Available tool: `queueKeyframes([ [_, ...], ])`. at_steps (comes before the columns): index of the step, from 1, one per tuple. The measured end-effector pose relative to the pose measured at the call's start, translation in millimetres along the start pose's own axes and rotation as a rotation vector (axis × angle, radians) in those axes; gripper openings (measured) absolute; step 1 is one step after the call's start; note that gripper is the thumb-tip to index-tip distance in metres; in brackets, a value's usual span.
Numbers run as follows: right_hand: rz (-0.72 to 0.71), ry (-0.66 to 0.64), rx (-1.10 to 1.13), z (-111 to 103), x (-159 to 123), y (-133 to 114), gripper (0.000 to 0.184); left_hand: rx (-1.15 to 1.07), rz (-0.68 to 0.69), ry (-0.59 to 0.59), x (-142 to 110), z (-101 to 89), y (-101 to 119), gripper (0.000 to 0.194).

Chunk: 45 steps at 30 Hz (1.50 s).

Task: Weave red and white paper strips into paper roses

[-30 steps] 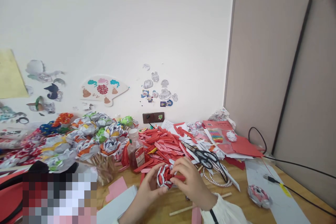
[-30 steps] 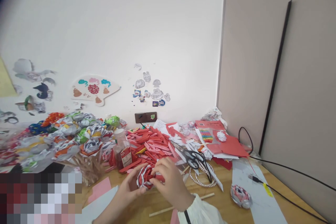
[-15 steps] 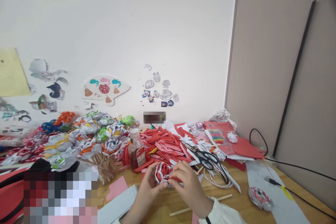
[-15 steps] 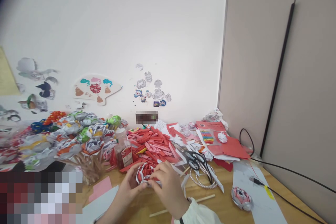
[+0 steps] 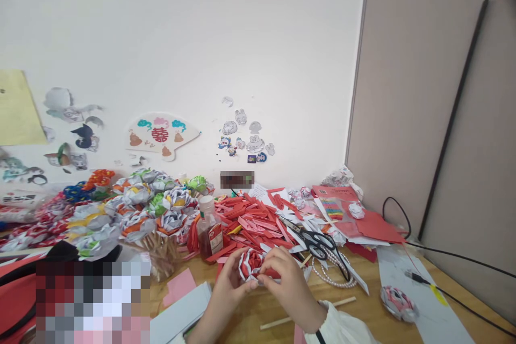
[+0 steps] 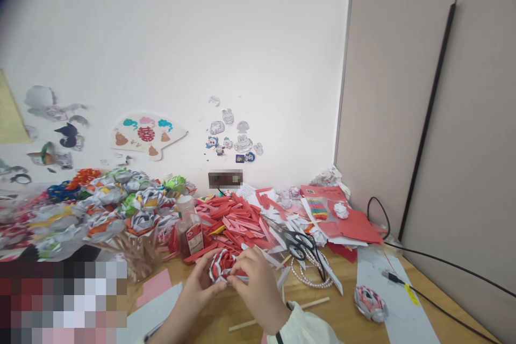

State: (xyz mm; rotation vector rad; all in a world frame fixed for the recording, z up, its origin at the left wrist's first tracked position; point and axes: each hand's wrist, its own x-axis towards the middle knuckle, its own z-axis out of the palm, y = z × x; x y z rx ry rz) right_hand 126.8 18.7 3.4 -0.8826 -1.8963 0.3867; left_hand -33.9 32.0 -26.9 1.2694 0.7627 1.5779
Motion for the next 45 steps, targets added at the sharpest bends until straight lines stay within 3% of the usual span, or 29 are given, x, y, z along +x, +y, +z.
queueKeyframes([
  [6,-0.065,0.035,0.099,-14.4,6.7,3.4,0.014,0.029,-0.073,0.03,3.0,-6.7,-0.5,0.063],
  [15,-0.177,-0.067,-0.024,-16.5,5.1,1.6,0.008,-0.019,-0.192,-0.132,-5.5,-2.8,7.4,0.052],
  [36,-0.081,-0.105,-0.134,-8.4,2.2,2.8,0.024,0.064,-0.185,-0.129,-4.7,-1.6,5.1,0.055],
  [45,-0.101,-0.108,-0.052,-16.1,6.3,-2.5,0.014,0.011,-0.242,-0.143,-7.5,1.3,10.0,0.055],
])
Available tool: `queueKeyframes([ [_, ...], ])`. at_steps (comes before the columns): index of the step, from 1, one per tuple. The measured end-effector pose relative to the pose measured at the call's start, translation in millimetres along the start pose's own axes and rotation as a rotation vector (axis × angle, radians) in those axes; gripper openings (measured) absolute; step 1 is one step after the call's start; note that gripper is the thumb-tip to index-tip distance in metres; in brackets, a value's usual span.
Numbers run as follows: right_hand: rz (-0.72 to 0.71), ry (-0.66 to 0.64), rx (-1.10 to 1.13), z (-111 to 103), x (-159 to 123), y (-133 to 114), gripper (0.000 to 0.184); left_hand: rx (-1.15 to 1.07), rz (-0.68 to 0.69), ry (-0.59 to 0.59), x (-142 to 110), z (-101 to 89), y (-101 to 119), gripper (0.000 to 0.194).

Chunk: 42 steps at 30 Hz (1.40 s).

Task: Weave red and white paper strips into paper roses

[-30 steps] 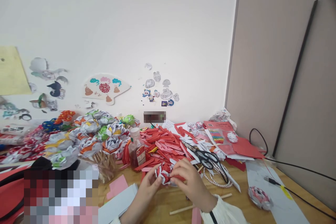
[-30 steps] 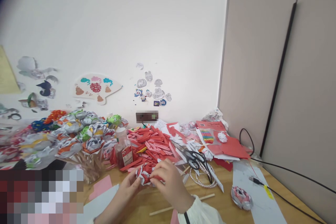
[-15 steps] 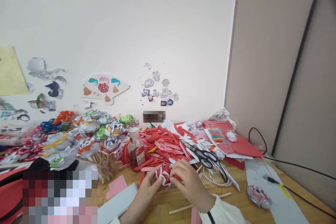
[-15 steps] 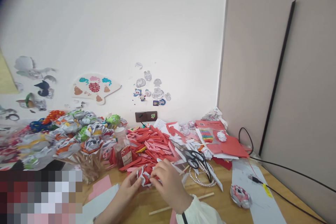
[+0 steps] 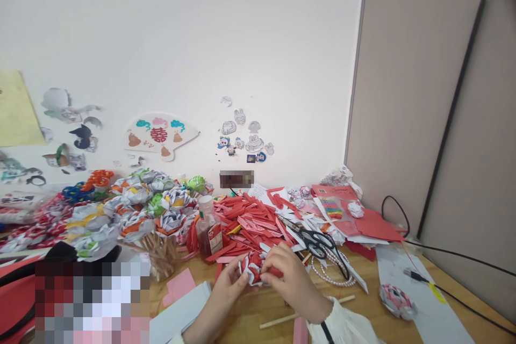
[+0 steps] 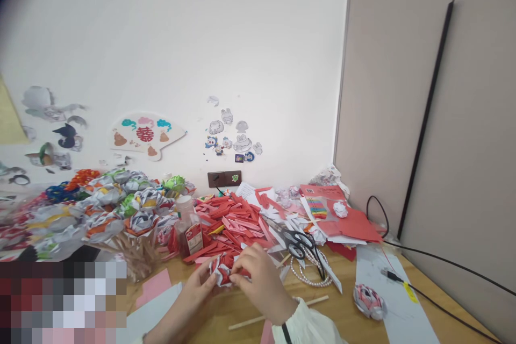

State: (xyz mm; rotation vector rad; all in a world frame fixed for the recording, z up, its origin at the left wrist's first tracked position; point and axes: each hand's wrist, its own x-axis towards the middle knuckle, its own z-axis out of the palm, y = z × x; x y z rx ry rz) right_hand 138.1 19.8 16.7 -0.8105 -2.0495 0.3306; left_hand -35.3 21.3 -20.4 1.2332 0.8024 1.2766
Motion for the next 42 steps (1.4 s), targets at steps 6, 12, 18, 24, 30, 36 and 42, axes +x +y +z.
queueKeyframes([
  [6,0.017,0.016,0.001,3.7,-1.3,4.2,0.015,0.012,0.074,0.003,3.8,-3.6,-1.3,0.064],
  [12,-0.048,0.112,0.087,-3.3,-0.1,1.7,0.008,0.007,0.201,0.01,7.8,-6.1,-0.4,0.068],
  [18,-0.036,0.126,0.062,7.0,-3.2,-2.7,0.006,0.079,0.206,0.055,0.5,0.6,-9.0,0.071],
  [24,-0.007,0.149,0.03,13.0,-4.7,-5.2,0.01,0.271,0.194,0.148,-2.4,2.4,-8.1,0.064],
  [30,0.028,0.176,0.008,23.5,-6.9,-5.9,0.01,0.481,0.349,0.266,2.3,-3.9,-14.5,0.062],
  [36,0.12,0.2,0.069,34.3,-7.4,-4.0,0.012,0.778,0.479,0.319,-1.1,-2.9,-11.1,0.05],
  [42,0.188,0.219,0.142,40.8,-8.2,-2.6,0.01,0.838,0.449,0.315,-2.3,-2.0,-13.0,0.051],
])
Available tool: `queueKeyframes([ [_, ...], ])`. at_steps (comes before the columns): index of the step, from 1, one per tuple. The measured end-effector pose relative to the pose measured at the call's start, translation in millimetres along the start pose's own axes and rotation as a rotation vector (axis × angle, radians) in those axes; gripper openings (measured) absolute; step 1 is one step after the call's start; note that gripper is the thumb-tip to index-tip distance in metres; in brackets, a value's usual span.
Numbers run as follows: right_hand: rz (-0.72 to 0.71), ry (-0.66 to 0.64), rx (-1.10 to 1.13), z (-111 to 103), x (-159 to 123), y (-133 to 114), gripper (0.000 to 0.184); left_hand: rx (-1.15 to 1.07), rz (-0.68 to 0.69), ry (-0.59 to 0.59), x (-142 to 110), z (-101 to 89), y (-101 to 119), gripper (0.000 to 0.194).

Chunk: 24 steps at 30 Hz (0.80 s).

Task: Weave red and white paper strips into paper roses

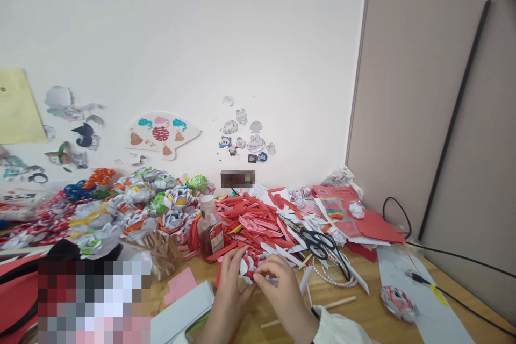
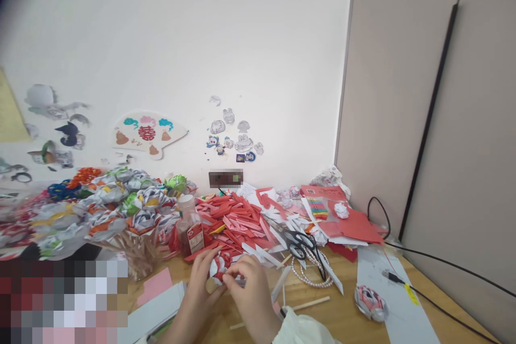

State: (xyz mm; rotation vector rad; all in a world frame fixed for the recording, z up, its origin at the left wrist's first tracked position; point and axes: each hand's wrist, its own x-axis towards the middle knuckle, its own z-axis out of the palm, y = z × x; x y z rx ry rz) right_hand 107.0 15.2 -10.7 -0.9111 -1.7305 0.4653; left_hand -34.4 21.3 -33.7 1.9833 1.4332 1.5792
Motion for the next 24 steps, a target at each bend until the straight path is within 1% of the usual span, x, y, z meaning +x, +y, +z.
queueKeyframes([
  [5,-0.038,0.02,0.013,1.6,-3.5,-1.7,0.013,-0.005,-0.016,-0.005,-0.1,-0.9,3.2,0.052],
  [10,-0.046,0.014,0.014,0.8,-3.8,-0.2,0.013,-0.035,-0.015,-0.045,-2.8,-2.3,4.9,0.061],
  [15,-0.016,0.016,0.015,0.2,-1.0,4.3,0.014,-0.065,-0.011,-0.121,-4.2,-1.2,1.9,0.069],
  [20,0.036,0.008,0.01,1.9,-0.7,5.7,0.014,-0.05,0.022,-0.108,-5.6,3.4,-6.0,0.07],
  [24,0.087,0.005,0.047,4.7,-1.2,7.2,0.013,-0.044,0.026,-0.087,-6.8,7.7,-14.3,0.072],
])
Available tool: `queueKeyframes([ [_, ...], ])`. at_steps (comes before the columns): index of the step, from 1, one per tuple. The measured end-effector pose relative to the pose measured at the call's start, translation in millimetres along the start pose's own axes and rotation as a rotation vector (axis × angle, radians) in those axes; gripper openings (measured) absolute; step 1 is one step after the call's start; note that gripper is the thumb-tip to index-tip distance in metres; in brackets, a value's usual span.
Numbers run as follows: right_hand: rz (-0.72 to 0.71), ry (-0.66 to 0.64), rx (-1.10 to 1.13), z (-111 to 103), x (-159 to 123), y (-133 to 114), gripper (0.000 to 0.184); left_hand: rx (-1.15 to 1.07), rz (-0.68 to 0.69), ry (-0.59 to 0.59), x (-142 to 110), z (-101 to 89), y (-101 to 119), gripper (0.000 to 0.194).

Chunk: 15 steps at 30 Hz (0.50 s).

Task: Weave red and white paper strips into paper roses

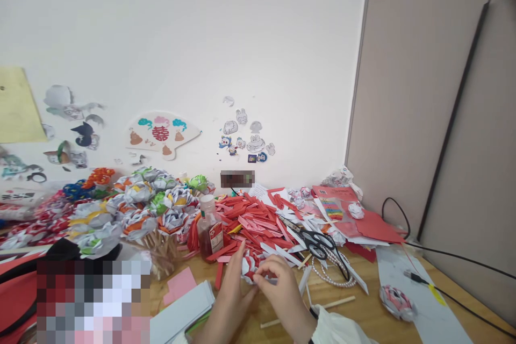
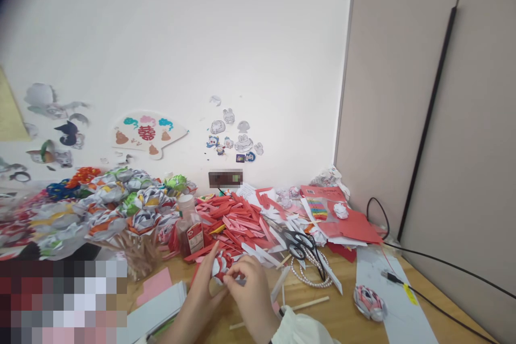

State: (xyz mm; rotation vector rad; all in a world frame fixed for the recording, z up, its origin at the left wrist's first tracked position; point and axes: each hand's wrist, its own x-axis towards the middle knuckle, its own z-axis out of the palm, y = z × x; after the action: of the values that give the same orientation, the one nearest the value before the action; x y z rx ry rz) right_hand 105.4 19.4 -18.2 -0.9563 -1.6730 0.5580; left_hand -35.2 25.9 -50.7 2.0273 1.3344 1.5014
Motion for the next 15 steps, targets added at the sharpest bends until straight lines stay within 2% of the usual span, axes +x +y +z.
queueKeyframes([
  [7,0.08,-0.056,0.176,0.0,1.9,-0.2,0.011,0.101,0.054,0.047,0.5,6.5,-7.4,0.073],
  [15,0.135,-0.029,0.111,3.8,0.6,-1.1,0.01,0.173,0.096,0.032,-2.1,7.6,-10.0,0.072],
])
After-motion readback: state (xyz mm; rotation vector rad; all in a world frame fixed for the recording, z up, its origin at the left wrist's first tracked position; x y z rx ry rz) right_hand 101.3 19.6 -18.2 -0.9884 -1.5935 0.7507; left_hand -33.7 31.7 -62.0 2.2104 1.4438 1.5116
